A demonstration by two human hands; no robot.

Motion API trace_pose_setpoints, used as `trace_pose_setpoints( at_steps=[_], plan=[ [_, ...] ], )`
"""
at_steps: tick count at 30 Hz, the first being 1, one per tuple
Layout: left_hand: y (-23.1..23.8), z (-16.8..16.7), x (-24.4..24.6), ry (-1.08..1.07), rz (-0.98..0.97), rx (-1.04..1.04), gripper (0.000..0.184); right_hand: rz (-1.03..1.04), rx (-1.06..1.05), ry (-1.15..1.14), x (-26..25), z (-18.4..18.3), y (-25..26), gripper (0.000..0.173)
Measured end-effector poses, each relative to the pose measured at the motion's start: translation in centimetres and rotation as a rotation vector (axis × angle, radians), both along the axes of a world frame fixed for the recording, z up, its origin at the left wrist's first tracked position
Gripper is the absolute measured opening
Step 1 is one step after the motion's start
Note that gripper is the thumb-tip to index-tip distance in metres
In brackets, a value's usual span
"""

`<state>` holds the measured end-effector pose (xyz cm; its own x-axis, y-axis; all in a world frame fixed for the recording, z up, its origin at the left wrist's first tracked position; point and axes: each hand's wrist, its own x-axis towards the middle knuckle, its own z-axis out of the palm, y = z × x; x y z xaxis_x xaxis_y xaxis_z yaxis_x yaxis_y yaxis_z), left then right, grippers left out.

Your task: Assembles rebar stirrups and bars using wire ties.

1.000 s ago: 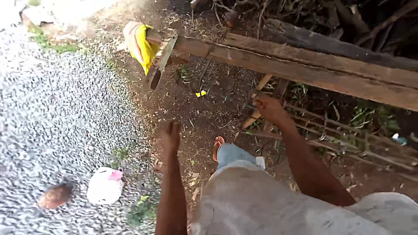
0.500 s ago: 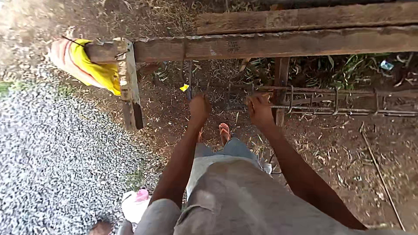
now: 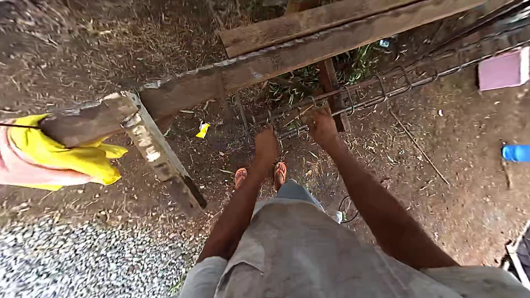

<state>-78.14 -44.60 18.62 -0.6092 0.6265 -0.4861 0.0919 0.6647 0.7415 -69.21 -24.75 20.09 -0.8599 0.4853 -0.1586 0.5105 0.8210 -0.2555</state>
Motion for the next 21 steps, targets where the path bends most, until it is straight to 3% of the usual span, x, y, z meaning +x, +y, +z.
trace_pose_setpoints(
  at_steps=[4, 8, 10, 16, 21],
  plan=[
    [-4.9, 0.3, -1.2, 0.136, 0.083, 0.175, 0.034, -0.064, -0.007, 0.194, -0.7, -0.2, -4.9, 0.028],
    [-5.7, 0.1, -7.3, 0.246, 0.3, 0.101, 0.034, -0.025, 0.0, 0.225, -1.3, -1.6, -7.5, 0.031],
    [-5.4, 0.1, -9.2, 0.216, 0.263, 0.002, 0.037, 0.017, 0.003, 0.254, -1.9, -1.8, -8.7, 0.031],
    [-2.4, -0.4, -8.0, 0.249, 0.166, -0.207, 0.053, -0.014, -0.086, 0.048, -3.1, -3.3, -11.6, 0.05],
    [-2.5, -0.2, -7.4, 0.288, 0.213, -0.151, 0.042, -0.014, 0.007, 0.101, -2.7, -5.2, -10.9, 0.031]
  ],
)
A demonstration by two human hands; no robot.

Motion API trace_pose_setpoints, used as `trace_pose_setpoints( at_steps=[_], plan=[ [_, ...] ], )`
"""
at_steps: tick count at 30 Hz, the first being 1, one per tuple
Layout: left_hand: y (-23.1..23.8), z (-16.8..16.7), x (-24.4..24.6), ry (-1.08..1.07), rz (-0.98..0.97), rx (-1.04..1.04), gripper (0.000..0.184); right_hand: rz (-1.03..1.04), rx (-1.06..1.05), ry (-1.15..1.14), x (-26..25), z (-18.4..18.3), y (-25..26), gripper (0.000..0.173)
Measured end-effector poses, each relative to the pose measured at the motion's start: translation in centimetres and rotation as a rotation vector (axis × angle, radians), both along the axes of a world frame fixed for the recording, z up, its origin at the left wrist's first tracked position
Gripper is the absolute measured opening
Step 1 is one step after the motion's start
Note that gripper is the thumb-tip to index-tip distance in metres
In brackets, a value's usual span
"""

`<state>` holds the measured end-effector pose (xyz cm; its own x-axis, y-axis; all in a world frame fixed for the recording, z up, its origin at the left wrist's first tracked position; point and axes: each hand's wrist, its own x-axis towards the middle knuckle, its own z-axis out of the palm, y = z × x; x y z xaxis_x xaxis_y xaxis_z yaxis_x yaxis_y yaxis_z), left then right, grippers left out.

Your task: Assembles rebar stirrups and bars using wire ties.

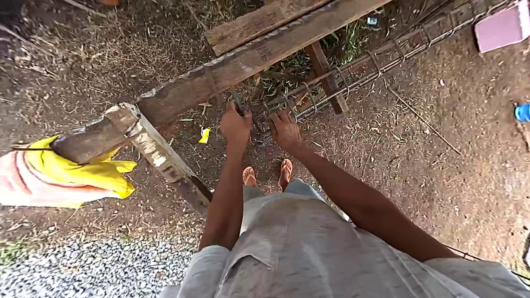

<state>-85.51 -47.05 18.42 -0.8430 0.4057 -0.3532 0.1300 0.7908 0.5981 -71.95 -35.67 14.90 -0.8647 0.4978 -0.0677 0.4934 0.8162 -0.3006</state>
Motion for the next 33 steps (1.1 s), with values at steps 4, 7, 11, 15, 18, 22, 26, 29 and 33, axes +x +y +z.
trace_pose_setpoints(
  at_steps=[4, 7, 11, 15, 18, 22, 26, 29, 33],
  plan=[
    [-2.7, -0.2, 4.9, 0.236, -0.12, 0.298, 0.035, 0.011, 0.068, 0.07, 0.5, -0.8, 0.6, 0.028],
    [-3.9, -3.0, 5.9, 0.168, -0.094, 0.538, 0.029, 0.006, 0.017, 0.051, 0.7, -0.6, 1.2, 0.033],
    [-4.8, -4.0, 5.7, -0.002, -0.187, 0.724, 0.025, -0.031, -0.085, 0.072, 1.1, -0.1, 1.4, 0.038],
    [-5.1, -5.0, 5.4, -0.026, -0.263, 0.682, 0.026, -0.121, -0.3, 0.095, 1.2, -0.9, 0.8, 0.038],
    [-5.4, -5.5, 5.6, -0.044, -0.318, 0.455, 0.03, -0.09, -0.345, 0.126, 1.4, -1.0, 0.9, 0.035],
    [-7.0, -4.3, 7.7, -0.057, -0.355, 0.263, 0.036, -0.074, -0.515, 0.206, 3.8, -0.7, 1.5, 0.033],
    [-6.9, -4.0, 8.0, -0.141, -0.275, 0.375, 0.034, -0.101, -0.829, 0.043, 8.0, -1.0, 0.3, 0.04],
    [-7.7, -4.9, 8.2, -0.396, -0.125, 0.653, 0.04, -0.059, -1.041, -0.092, 9.0, -2.9, -1.4, 0.042],
    [-6.2, -4.2, 7.0, -0.625, 0.169, 0.646, 0.041, -0.113, -1.097, -0.058, 9.6, -3.9, -2.3, 0.038]
  ],
)
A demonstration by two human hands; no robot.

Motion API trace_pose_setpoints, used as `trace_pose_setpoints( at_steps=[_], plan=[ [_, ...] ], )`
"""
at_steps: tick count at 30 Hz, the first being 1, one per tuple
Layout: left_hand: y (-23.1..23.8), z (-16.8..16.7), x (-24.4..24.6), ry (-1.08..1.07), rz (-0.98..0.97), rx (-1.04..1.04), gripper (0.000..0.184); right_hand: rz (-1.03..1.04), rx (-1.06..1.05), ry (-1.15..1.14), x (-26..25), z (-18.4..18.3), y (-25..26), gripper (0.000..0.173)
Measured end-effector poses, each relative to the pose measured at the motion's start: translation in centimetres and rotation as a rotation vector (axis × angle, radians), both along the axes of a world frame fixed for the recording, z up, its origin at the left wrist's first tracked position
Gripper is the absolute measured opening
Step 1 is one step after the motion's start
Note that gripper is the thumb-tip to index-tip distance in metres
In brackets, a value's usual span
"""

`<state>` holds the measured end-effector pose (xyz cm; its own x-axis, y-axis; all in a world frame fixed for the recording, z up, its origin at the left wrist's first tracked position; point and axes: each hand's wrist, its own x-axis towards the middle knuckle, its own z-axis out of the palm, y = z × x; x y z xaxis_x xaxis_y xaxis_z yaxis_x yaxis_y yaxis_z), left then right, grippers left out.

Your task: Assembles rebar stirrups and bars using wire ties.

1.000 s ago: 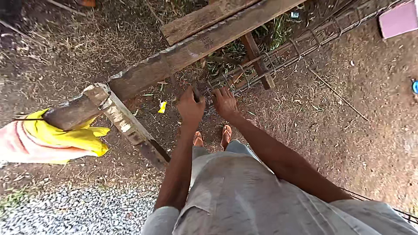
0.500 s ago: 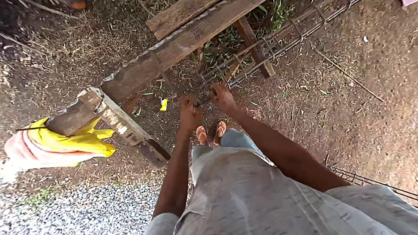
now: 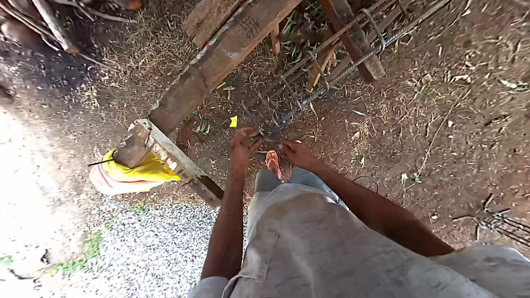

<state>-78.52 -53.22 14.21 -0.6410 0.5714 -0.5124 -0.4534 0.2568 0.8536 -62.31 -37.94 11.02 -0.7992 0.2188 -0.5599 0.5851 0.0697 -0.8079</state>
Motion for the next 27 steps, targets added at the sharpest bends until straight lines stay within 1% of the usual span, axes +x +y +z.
trace_pose_setpoints(
  at_steps=[2, 3, 4, 6, 7, 8, 10, 11, 12, 13, 14, 15, 16, 18, 21, 24, 26, 27],
  plan=[
    [1.9, 0.3, -1.0, 0.014, 0.0, -0.113, 0.047, -0.017, 0.001, -0.017, 0.4, -0.4, 0.1, 0.039],
    [2.7, 0.6, -1.3, 0.026, -0.053, -0.154, 0.052, -0.028, 0.021, -0.026, 0.5, -0.3, 0.2, 0.039],
    [3.3, 0.8, -1.6, 0.016, -0.111, -0.178, 0.054, -0.044, 0.066, -0.027, 0.7, 0.2, 0.2, 0.038],
    [3.9, 0.6, -2.2, -0.034, -0.229, -0.186, 0.047, -0.092, 0.245, 0.031, 0.8, 1.9, -0.3, 0.033],
    [3.8, 0.4, -2.7, -0.061, -0.308, -0.169, 0.045, -0.129, 0.33, 0.095, 0.7, 3.2, -1.0, 0.031],
    [3.7, 0.4, -3.0, -0.07, -0.392, -0.151, 0.043, -0.181, 0.399, 0.202, 0.4, 4.5, -1.9, 0.036],
    [3.5, 0.8, -2.7, -0.011, -0.517, -0.142, 0.043, -0.253, 0.451, 0.468, -1.0, 6.7, -4.3, 0.05],
    [3.2, 0.9, -2.5, 0.025, -0.552, -0.111, 0.044, -0.267, 0.445, 0.59, -2.1, 7.2, -5.5, 0.051],
    [2.8, 0.6, -2.5, 0.044, -0.584, -0.064, 0.043, -0.287, 0.409, 0.684, -3.4, 7.2, -6.5, 0.047],
    [2.6, -0.3, -2.9, 0.026, -0.607, -0.014, 0.042, -0.344, 0.319, 0.742, -4.6, 6.9, -7.4, 0.037],
    [2.7, -1.3, -3.5, -0.006, -0.637, 0.02, 0.041, -0.424, 0.226, 0.753, -5.5, 6.4, -8.1, 0.029],
    [3.0, -2.0, -4.1, -0.032, -0.669, 0.056, 0.041, -0.517, 0.155, 0.735, -6.2, 5.9, -8.6, 0.025],
    [3.4, -2.6, -4.5, -0.058, -0.691, 0.082, 0.041, -0.607, 0.115, 0.706, -6.8, 5.3, -8.9, 0.027],
    [4.2, -2.7, -4.5, -0.082, -0.707, 0.091, 0.042, -0.707, 0.147, 0.684, -7.3, 4.9, -9.1, 0.034],
    [4.8, -2.0, -3.9, -0.032, -0.684, 0.081, 0.038, -0.737, 0.261, 0.69, -7.6, 5.0, -8.9, 0.041],
    [4.2, -1.8, -3.3, -0.023, -0.641, 0.118, 0.035, -0.791, 0.231, 0.664, -7.2, 5.8, -9.7, 0.041],
    [5.0, -1.6, -3.0, 0.001, -0.602, 0.143, 0.033, -0.797, 0.237, 0.675, -7.0, 6.4, -9.3, 0.04],
    [5.3, -1.9, -2.9, 0.007, -0.592, 0.151, 0.033, -0.782, 0.243, 0.682, -7.0, 6.2, -9.2, 0.041]
  ],
)
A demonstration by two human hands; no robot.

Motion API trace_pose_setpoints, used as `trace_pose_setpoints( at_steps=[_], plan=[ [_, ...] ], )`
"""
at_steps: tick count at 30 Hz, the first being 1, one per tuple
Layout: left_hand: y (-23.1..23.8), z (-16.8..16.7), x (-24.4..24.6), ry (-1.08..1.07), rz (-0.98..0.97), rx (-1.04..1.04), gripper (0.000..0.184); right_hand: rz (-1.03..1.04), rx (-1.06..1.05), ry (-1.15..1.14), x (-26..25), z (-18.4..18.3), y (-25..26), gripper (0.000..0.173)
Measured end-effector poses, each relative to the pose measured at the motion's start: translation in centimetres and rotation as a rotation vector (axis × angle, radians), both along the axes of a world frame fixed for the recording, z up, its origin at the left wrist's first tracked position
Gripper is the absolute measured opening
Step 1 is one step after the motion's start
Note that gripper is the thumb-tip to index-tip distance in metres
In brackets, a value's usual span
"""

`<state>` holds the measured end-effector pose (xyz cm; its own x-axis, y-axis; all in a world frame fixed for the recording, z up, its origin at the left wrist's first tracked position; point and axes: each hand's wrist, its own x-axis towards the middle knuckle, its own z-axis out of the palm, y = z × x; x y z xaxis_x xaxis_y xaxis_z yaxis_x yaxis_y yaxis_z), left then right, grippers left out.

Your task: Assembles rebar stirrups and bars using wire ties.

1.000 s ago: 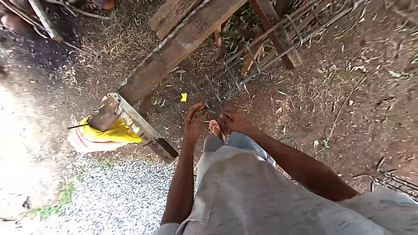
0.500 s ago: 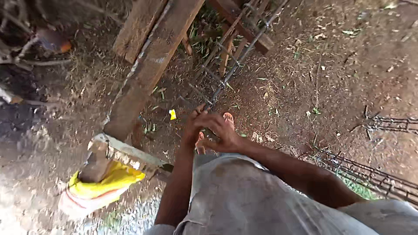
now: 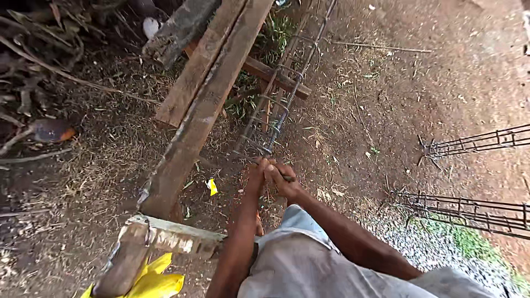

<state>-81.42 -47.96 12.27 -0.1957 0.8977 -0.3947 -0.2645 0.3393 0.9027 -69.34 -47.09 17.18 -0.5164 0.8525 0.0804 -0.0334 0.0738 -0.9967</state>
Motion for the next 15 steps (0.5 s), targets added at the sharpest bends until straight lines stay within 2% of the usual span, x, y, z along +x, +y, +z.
trace_pose_setpoints(
  at_steps=[5, 8, 15],
  plan=[
    [0.0, -1.7, -0.4, -0.007, -0.02, 0.017, 0.031, 0.056, 0.059, -0.008, 0.2, -1.4, -0.1, 0.045],
    [-0.2, -2.0, 0.2, 0.019, -0.033, 0.044, 0.036, -0.001, 0.068, 0.038, 0.9, -2.3, -0.9, 0.044],
    [0.0, -1.5, 0.3, 0.047, -0.039, 0.003, 0.031, 0.008, 0.056, 0.018, 0.6, -0.4, -0.6, 0.043]
  ],
)
